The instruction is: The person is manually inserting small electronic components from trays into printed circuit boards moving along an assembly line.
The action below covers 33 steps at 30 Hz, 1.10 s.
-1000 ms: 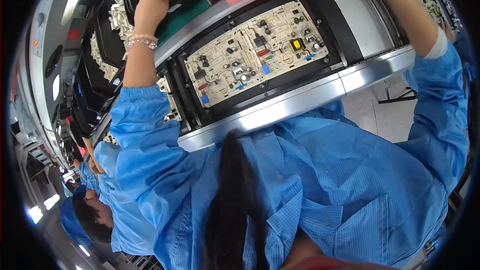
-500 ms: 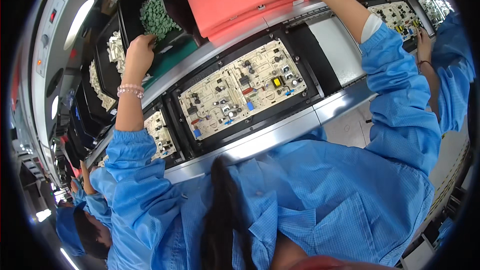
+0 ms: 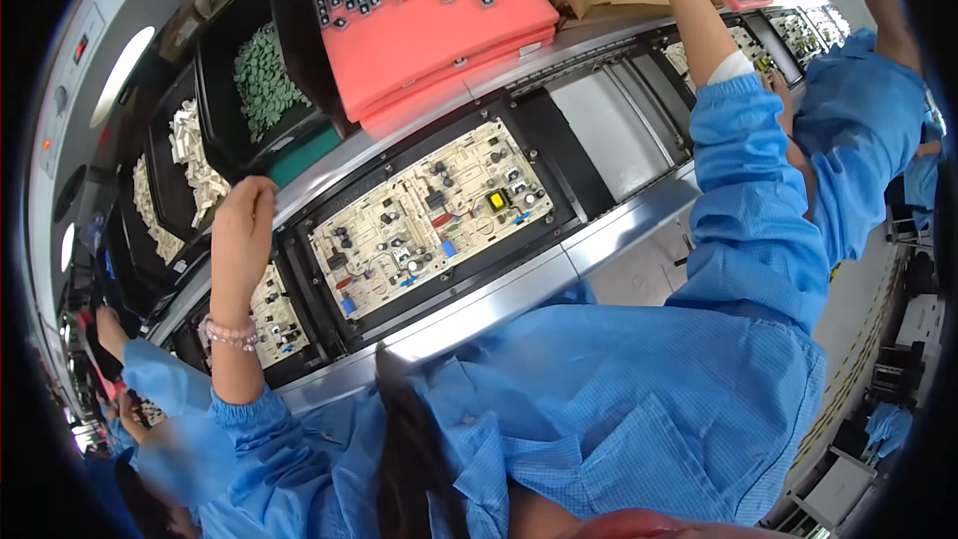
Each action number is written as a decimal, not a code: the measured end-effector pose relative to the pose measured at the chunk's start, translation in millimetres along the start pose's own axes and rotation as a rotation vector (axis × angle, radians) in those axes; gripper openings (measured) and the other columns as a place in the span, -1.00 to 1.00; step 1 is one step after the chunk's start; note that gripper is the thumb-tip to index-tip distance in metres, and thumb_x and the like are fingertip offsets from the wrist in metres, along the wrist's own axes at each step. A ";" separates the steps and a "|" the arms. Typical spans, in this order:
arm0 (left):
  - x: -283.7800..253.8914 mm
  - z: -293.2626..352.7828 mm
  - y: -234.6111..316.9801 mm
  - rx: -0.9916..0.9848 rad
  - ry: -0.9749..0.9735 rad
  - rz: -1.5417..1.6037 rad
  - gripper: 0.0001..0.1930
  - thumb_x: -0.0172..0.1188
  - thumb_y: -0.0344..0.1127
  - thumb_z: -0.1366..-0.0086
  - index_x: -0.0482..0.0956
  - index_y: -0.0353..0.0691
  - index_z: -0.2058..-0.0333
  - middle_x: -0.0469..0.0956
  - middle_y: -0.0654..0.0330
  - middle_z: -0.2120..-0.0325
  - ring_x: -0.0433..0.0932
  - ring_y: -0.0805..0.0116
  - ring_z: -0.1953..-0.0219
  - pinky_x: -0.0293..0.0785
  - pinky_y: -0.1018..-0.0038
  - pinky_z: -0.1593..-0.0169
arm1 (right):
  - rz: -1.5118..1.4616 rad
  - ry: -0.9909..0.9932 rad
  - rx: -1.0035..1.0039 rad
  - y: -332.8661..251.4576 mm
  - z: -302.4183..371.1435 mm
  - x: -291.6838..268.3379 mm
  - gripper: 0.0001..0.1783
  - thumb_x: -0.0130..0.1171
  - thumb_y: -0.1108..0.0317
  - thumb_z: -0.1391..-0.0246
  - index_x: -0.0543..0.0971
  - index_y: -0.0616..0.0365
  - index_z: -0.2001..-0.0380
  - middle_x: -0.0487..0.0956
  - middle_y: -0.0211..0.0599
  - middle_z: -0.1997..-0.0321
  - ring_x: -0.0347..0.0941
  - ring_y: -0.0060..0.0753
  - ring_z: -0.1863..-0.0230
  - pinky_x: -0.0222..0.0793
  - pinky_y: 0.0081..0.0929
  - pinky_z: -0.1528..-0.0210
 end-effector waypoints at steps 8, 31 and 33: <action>7.3 27.8 22.6 0.117 -0.035 -0.013 -0.80 0.02 -0.56 -0.30 0.57 -0.39 0.16 0.38 0.05 0.48 0.40 0.27 0.50 0.33 0.43 0.36 | -0.183 -0.310 0.041 -4.2 3.2 35.1 -0.77 0.30 0.29 0.08 0.67 0.19 0.35 0.64 -0.02 0.36 0.59 -0.06 0.31 0.47 -0.24 0.18; 42.3 52.1 24.2 -0.017 -0.091 0.270 -0.80 0.22 -0.45 -0.13 0.65 -0.32 0.24 0.63 -0.01 0.42 0.62 0.20 0.46 0.53 0.42 0.32 | -1.240 -0.990 -0.098 -231.1 159.0 -19.9 -0.66 0.19 0.69 -0.04 0.50 0.34 0.07 0.56 -0.12 0.03 0.52 -0.37 -0.03 0.48 -0.45 -0.10; 43.0 55.2 26.0 -0.054 -0.116 0.272 -0.80 0.22 -0.45 -0.14 0.66 -0.30 0.24 0.64 0.01 0.41 0.63 0.19 0.46 0.53 0.42 0.33 | -1.227 -1.064 -0.062 -245.4 176.4 -15.2 -0.65 0.17 0.68 -0.05 0.50 0.35 0.04 0.54 -0.13 0.00 0.50 -0.39 -0.04 0.46 -0.48 -0.11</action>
Point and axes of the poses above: each hand's wrist, its own z-axis away from the middle knuckle, its own x-axis out of the palm, y = z × x, the point moved 8 cm from there along -z, towards the middle knuckle
